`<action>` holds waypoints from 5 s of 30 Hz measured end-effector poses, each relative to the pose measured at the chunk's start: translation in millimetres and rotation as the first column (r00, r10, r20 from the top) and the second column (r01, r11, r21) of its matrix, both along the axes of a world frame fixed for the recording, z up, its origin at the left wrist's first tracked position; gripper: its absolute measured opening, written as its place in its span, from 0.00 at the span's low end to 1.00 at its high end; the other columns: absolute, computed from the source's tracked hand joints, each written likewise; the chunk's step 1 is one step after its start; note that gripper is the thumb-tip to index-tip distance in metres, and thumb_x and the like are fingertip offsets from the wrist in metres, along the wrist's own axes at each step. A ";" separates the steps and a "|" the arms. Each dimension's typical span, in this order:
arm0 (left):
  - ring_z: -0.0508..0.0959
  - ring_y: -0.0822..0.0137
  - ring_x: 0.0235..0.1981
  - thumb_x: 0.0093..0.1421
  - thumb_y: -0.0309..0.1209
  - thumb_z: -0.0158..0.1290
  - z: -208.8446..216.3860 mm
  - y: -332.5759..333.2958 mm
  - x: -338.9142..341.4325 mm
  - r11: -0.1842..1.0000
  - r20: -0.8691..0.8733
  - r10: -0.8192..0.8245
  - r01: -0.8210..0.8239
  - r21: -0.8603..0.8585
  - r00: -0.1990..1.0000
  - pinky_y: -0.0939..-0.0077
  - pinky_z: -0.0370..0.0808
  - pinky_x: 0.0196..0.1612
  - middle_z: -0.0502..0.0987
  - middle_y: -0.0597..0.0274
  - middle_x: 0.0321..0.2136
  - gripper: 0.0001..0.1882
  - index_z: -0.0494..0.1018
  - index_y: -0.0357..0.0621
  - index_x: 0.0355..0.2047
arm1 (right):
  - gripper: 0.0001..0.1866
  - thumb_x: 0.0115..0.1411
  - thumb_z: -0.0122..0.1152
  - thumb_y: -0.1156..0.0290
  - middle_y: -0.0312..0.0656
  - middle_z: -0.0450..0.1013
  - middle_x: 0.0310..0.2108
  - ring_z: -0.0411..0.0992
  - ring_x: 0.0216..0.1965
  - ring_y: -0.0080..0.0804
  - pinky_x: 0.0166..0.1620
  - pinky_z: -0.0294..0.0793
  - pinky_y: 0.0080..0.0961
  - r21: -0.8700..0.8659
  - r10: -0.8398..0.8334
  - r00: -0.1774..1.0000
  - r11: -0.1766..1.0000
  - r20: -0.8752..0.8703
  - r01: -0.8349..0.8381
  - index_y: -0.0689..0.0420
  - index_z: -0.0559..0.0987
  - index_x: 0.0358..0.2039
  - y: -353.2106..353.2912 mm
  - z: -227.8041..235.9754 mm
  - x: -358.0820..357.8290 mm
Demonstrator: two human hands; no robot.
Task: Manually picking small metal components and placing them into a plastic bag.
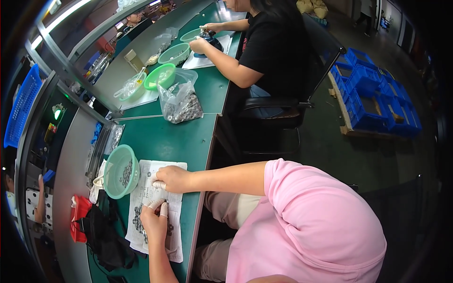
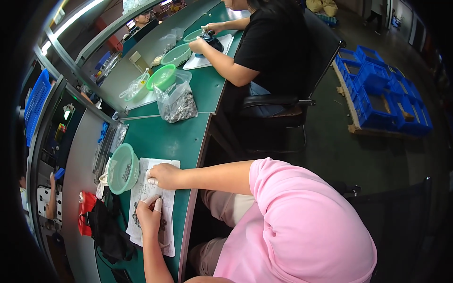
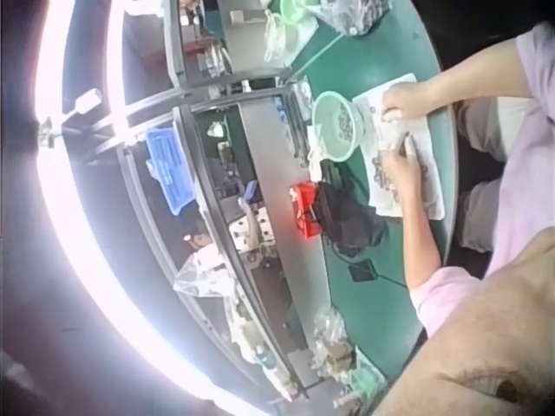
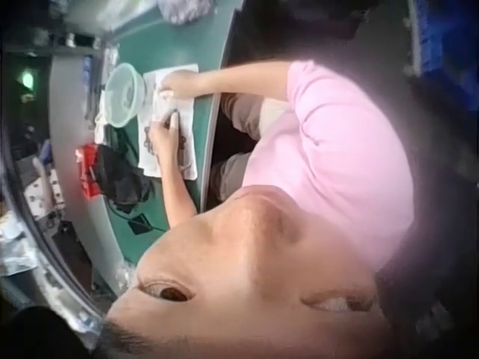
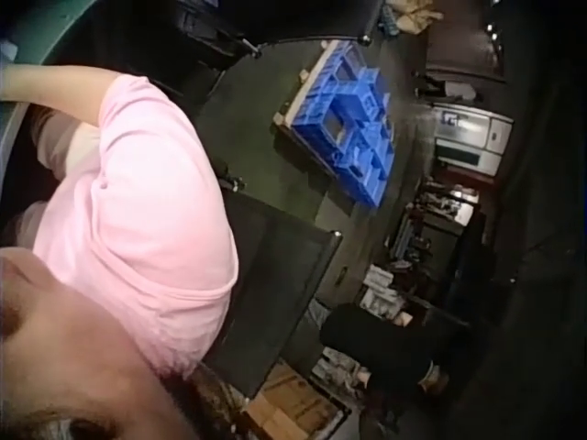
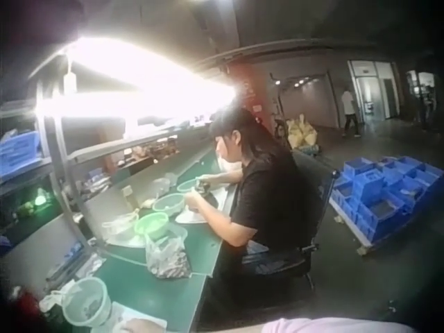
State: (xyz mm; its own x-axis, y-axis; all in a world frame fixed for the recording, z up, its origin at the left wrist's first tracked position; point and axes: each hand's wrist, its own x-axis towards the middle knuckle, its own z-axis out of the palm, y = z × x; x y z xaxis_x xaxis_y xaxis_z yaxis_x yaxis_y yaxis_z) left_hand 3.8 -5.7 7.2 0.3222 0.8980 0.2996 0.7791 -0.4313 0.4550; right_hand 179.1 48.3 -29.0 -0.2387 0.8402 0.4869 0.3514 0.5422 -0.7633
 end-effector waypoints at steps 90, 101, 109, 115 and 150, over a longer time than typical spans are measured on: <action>0.75 0.59 0.35 0.48 0.27 0.51 -10.9 4.8 -13.7 0.984 -0.220 -0.138 0.158 0.078 0.966 0.64 0.73 0.37 0.77 0.59 0.24 0.06 0.78 0.45 0.24 | 0.04 0.55 0.63 0.76 0.41 0.75 0.26 0.74 0.26 0.27 0.31 0.74 0.21 0.004 0.186 0.924 0.980 0.335 -0.198 0.62 0.76 0.29 -1.8 19.8 0.5; 0.75 0.61 0.35 0.47 0.27 0.51 -12.0 6.7 -15.6 0.990 -0.250 -0.111 0.130 0.060 0.962 0.67 0.72 0.36 0.78 0.62 0.23 0.05 0.77 0.45 0.21 | 0.05 0.54 0.64 0.75 0.41 0.74 0.24 0.73 0.24 0.28 0.28 0.72 0.22 0.120 0.126 0.911 0.975 0.394 -0.187 0.60 0.76 0.28 -1.6 13.0 -3.8; 0.75 0.60 0.35 0.50 0.28 0.50 -5.8 5.1 -11.3 0.989 -0.250 -0.110 0.132 0.072 0.962 0.64 0.72 0.36 0.78 0.59 0.23 0.07 0.78 0.44 0.22 | 0.05 0.54 0.63 0.75 0.42 0.73 0.23 0.71 0.22 0.32 0.28 0.71 0.24 0.168 0.098 0.928 0.971 0.361 -0.168 0.60 0.76 0.29 -7.7 19.0 -1.1; 0.74 0.59 0.34 0.49 0.28 0.51 2.0 -1.5 -8.2 0.990 -0.279 -0.121 0.138 0.041 0.953 0.63 0.72 0.37 0.77 0.58 0.23 0.09 0.79 0.46 0.29 | 0.04 0.54 0.62 0.75 0.43 0.71 0.23 0.71 0.22 0.35 0.28 0.71 0.27 0.060 0.153 0.940 0.982 0.304 -0.180 0.60 0.76 0.29 -15.6 17.5 3.9; 0.72 0.53 0.31 0.52 0.23 0.53 3.5 -3.5 3.8 0.987 -0.192 -0.111 0.130 0.091 0.975 0.63 0.70 0.37 0.77 0.51 0.27 0.11 0.79 0.40 0.37 | 0.08 0.51 0.62 0.68 0.47 0.73 0.27 0.73 0.32 0.47 0.36 0.71 0.38 0.042 0.156 0.981 0.986 0.113 -0.161 0.57 0.75 0.30 -10.7 3.1 2.3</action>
State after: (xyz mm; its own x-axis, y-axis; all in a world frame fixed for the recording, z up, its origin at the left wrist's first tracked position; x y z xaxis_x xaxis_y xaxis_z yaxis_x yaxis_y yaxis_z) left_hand 7.5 -9.3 10.8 0.4849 0.8168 0.3126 0.7852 -0.5640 0.2556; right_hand 181.4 37.6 -25.9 -0.4206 0.7624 0.4919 0.3374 0.6347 -0.6952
